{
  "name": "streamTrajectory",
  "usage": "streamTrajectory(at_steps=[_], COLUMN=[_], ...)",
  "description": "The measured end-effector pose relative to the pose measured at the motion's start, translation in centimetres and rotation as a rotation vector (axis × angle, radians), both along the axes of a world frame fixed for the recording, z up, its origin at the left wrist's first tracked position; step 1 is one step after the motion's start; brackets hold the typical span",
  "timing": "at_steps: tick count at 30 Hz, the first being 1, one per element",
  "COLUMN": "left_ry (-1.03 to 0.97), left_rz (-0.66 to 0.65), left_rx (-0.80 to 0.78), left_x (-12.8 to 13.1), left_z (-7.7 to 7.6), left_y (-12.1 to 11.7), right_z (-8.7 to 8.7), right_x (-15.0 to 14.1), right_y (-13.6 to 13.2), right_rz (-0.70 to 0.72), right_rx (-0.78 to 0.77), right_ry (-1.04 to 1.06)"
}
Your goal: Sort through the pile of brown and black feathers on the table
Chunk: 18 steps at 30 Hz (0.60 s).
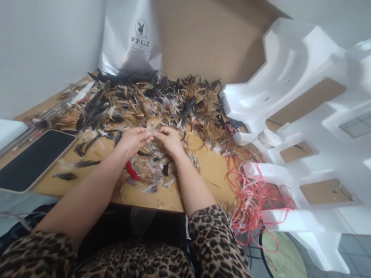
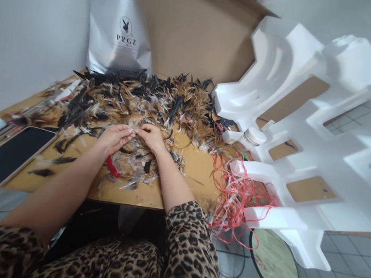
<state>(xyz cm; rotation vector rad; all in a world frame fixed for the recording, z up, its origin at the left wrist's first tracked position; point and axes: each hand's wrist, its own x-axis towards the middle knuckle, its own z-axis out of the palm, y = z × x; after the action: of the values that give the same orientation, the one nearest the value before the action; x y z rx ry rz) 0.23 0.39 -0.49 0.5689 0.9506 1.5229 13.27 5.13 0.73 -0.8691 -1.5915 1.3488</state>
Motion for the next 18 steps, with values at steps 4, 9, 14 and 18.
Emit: streamTrajectory(at_steps=[4, 9, 14, 18], left_ry=[0.032, 0.02, 0.006, 0.114], left_rz=[0.087, 0.042, -0.006, 0.126], left_rx=[0.011, 0.005, 0.02, 0.022], left_x=[0.1, 0.0, -0.2, -0.1], left_z=[0.2, 0.2, -0.1, -0.1], left_y=[0.1, 0.0, 0.2, 0.4], right_z=[0.2, 0.7, 1.1, 0.8], right_x=[-0.1, 0.1, 0.1, -0.3], right_y=[-0.2, -0.3, -0.5, -0.7], right_rz=[0.031, 0.041, 0.091, -0.01], right_rx=[-0.106, -0.177, -0.143, -0.216], right_ry=[0.104, 0.216, 0.193, 0.145])
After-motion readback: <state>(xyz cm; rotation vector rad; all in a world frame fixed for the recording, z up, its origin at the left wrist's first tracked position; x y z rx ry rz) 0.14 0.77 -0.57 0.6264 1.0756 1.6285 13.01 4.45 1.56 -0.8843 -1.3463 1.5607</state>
